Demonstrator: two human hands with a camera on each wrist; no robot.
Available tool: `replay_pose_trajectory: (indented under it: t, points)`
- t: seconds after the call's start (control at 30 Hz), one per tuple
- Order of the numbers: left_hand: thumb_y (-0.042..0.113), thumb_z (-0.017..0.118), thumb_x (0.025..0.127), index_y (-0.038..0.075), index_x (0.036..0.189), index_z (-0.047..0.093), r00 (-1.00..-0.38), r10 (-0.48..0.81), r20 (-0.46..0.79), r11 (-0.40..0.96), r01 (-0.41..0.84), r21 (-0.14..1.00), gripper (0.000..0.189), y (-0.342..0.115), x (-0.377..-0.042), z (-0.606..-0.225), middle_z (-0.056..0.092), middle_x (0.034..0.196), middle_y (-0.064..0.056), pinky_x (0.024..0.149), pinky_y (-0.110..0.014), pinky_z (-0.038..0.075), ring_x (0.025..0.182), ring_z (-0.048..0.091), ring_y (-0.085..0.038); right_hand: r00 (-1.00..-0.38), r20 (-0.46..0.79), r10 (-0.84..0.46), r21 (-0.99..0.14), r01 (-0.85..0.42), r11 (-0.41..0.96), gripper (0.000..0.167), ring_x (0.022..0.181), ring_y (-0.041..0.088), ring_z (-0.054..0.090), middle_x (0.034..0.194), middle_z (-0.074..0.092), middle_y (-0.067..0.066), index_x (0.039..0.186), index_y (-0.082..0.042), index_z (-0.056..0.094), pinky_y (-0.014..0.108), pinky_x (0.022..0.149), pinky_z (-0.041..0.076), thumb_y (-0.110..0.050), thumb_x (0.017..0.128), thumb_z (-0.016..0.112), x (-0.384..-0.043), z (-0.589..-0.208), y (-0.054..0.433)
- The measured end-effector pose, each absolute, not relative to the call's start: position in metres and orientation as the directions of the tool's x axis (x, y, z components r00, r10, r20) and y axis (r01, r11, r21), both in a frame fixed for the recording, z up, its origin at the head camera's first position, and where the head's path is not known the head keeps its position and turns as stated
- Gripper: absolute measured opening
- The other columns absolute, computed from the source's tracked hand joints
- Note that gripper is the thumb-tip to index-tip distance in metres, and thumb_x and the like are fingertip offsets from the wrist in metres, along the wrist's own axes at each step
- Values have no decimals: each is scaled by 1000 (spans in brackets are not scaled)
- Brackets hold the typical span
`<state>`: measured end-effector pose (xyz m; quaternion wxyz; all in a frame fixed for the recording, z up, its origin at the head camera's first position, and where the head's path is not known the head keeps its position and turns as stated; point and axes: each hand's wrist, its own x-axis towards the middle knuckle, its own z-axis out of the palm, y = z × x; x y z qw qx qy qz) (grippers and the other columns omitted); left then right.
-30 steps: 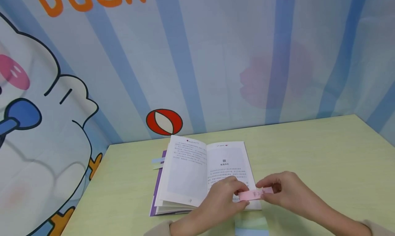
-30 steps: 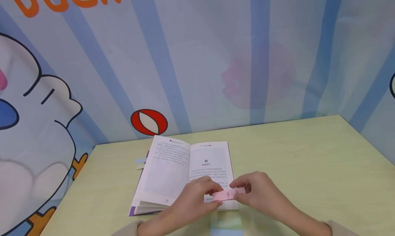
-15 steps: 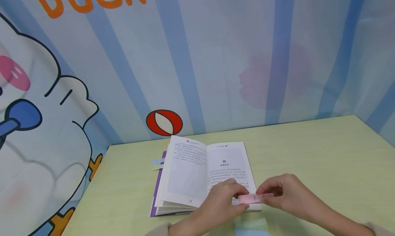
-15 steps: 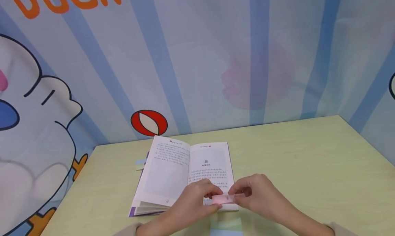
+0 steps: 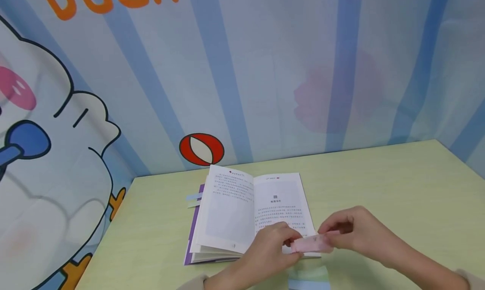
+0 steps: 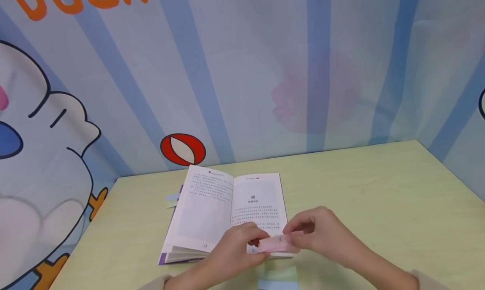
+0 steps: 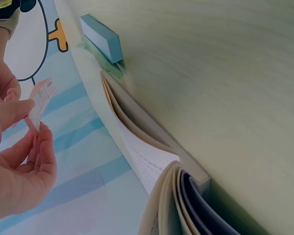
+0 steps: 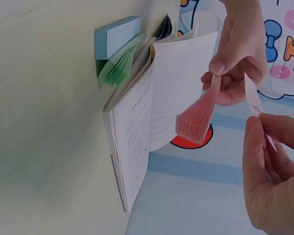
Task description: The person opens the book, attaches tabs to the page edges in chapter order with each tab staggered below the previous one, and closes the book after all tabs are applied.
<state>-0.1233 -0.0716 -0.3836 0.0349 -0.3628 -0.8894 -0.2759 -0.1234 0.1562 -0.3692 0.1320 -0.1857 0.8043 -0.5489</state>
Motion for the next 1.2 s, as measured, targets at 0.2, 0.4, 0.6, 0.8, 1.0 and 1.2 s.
replay_pose_trajectory:
  t: [0.2, 0.4, 0.6, 0.8, 1.0, 1.2]
  points:
    - [14, 76, 75, 11, 86, 70, -740, 652, 162, 590, 630, 504, 13, -76, -117, -389, 54, 76, 13, 64, -5, 38, 69, 47, 6, -906, -55, -421, -957, -73, 281, 21, 70, 17, 60, 88, 66, 9, 96, 1, 68, 30, 65, 53, -15, 83, 70, -125, -368, 161]
    - [18, 75, 76, 13, 92, 71, -703, 710, 29, 588, 616, 524, 17, -82, -109, -402, 54, 77, 16, 65, -6, 38, 70, 45, 8, -908, -80, -412, -965, -33, 259, 24, 70, 17, 61, 86, 67, 9, 97, 3, 68, 32, 64, 53, -16, 83, 70, -128, -368, 163]
    - [19, 72, 79, 11, 91, 72, -617, 786, -40, 561, 684, 466, 15, -81, -106, -419, 56, 74, 13, 62, -3, 34, 67, 41, 8, -911, -107, -398, -966, 0, 259, 25, 71, 21, 61, 84, 67, 8, 97, 3, 67, 33, 64, 52, -17, 82, 70, -129, -370, 163]
    - [17, 67, 84, 10, 90, 72, -637, 754, -159, 613, 597, 517, 11, -78, -103, -430, 52, 70, 14, 59, -7, 37, 64, 42, 8, -911, -124, -393, -967, 21, 255, 27, 71, 21, 61, 82, 67, 7, 97, 4, 66, 34, 65, 53, -18, 83, 70, -130, -371, 163]
    - [14, 66, 84, 9, 89, 71, -621, 760, -194, 609, 574, 548, 9, -78, -104, -431, 55, 71, 13, 61, -7, 39, 65, 45, 8, -911, -140, -387, -966, 41, 254, 28, 71, 23, 61, 82, 67, 7, 98, 4, 66, 34, 66, 53, -19, 83, 71, -132, -372, 165]
    - [14, 65, 84, 8, 89, 71, -599, 776, -195, 599, 604, 526, 10, -77, -105, -430, 56, 70, 12, 60, -6, 38, 64, 44, 8, -908, -118, -402, -974, 28, 223, 28, 70, 21, 61, 81, 67, 7, 97, 5, 65, 34, 65, 53, -18, 83, 70, -133, -374, 166]
